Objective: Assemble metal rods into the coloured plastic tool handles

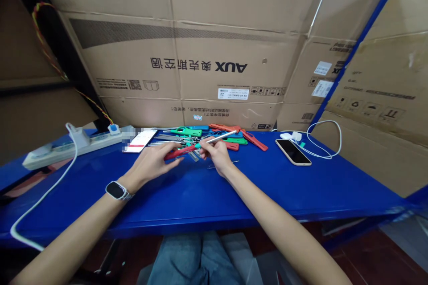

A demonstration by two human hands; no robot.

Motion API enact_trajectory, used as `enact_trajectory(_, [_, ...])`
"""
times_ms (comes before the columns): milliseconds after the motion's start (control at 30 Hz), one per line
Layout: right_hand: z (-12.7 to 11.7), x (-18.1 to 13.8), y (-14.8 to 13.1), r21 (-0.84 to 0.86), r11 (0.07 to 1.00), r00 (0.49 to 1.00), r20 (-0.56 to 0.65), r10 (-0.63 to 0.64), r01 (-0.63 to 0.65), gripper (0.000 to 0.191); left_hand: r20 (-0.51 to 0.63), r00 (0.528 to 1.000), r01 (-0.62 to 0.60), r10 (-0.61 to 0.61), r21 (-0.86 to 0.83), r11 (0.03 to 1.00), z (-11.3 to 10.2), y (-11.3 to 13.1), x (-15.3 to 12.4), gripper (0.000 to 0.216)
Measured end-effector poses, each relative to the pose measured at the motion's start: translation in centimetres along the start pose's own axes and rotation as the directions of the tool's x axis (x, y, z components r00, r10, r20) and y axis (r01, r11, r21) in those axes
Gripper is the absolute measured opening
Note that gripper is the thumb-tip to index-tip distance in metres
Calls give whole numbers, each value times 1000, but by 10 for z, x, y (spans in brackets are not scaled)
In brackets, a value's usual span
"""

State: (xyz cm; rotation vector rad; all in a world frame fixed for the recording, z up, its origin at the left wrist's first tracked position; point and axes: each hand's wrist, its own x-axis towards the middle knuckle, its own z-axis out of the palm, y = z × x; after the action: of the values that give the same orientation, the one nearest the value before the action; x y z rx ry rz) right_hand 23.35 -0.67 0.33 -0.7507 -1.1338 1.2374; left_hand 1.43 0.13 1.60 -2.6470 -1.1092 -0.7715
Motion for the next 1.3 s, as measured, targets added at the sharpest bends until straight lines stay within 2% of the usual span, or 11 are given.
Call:
enact_trajectory(67, [-4, 2, -2, 41, 999, 999, -40, 3, -1, 37, 43, 999, 17, -19, 54, 998, -3, -8, -2, 24])
enact_trajectory(167, [-4, 3, 1, 33, 999, 997, -74, -7, 10, 39, 167, 985, 45, -55, 62, 997, -4, -11, -4, 34])
enact_trajectory(400, [-3, 4, 10, -34, 999, 989, -146, -7, 3, 47, 314, 946, 59, -85, 93, 994, -4, 6, -3, 33])
enact_trajectory(533, [-5, 4, 11, -68, 995, 988, -144, 56, -67, 49, 293, 953, 38, -78, 139, 990, -1, 7, -4, 32])
enact_trajectory(767, [-2, -1, 7, -77, 991, 991, -82, 104, -110, 48, 230, 973, -5, -31, 153, 988, 7, -2, -7, 25])
enact_trajectory(1000, [5, -9, 5, -78, 994, 995, -69, 65, -71, 47, 149, 988, 28, -26, -11, 1000, 9, -12, -9, 22])
enact_trajectory(1200, [9, -14, 5, -101, 994, 1000, -2, -27, 26, 45, 111, 993, 40, -25, -136, 990, 11, -6, -8, 31])
enact_trajectory(1300, [9, -13, 8, -160, 984, 997, -15, -81, 78, 49, 132, 991, 56, -27, -216, 975, 14, -2, -8, 33])
